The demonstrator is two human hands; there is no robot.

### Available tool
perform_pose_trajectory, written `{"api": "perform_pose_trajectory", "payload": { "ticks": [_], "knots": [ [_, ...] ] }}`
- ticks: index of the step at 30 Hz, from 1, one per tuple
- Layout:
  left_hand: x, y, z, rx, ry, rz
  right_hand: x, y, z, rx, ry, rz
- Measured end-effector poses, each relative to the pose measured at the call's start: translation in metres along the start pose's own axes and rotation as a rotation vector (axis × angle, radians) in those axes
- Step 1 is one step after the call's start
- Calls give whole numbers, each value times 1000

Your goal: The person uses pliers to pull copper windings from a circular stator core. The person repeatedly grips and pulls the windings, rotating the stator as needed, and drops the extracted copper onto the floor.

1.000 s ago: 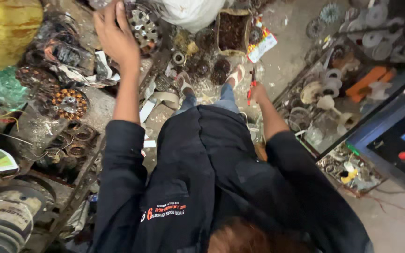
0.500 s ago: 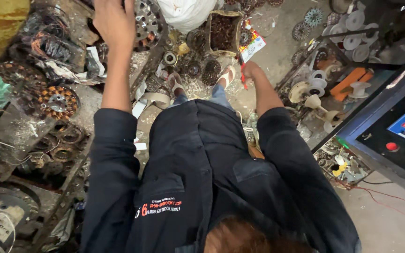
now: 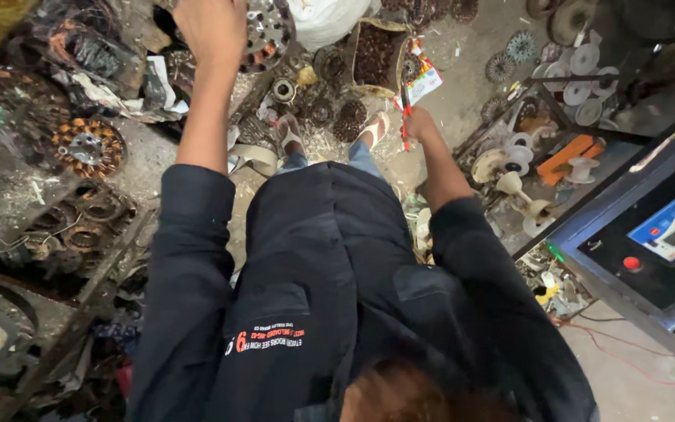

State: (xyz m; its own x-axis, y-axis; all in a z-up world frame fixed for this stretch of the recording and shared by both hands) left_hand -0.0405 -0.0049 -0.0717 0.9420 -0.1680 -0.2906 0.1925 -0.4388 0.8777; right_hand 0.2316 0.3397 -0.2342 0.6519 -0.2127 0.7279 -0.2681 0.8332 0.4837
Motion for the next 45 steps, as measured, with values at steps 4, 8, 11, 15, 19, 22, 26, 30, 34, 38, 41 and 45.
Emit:
{"api": "perform_pose_trajectory", "payload": {
  "ticks": [4,8,11,15,19,22,26,30,34,38,41,45],
  "knots": [
    [-2,27,-27,-40,35,-186,33,-4,43,-231,365,-260],
    [-2,54,-54,200,94,-169,90,-19,104,-366,488,-257],
    [-5,67,-62,238,135,-89,119,-31,152,-255,550,-158],
    [-10,74,-65,229,142,-66,134,-30,196,-103,671,-244],
    [-8,73,-64,227,130,-74,141,-25,212,-133,689,-255],
    [-9,67,-64,224,128,-76,135,-16,218,116,617,-337],
    [-8,64,-60,221,130,-79,108,-15,226,-68,585,-166],
    [-8,68,-63,244,112,-115,76,-46,222,-1060,314,573],
    [-6,69,-67,231,200,-74,53,-79,219,-855,599,190],
    [-7,70,-63,286,265,-3,56,-73,212,-30,898,-492],
    [-14,81,-60,289,172,10,68,-58,206,-439,646,-45],
    [4,102,-88,334,-294,-207,106,-27,224,-709,647,12]
  ]
}}
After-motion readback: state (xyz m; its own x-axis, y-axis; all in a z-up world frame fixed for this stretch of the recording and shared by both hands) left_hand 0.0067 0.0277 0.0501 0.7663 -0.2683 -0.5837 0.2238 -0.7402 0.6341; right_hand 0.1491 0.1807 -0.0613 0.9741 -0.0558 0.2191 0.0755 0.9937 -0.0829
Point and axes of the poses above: each hand's wrist, its own x-axis away from the middle knuckle, its own y-axis out of the back of the hand, z = x × y, the point moved 3 cm from there along -x, towards the middle knuckle, and after that the axes turned 4 degrees about -z, right-handed, at the moved point
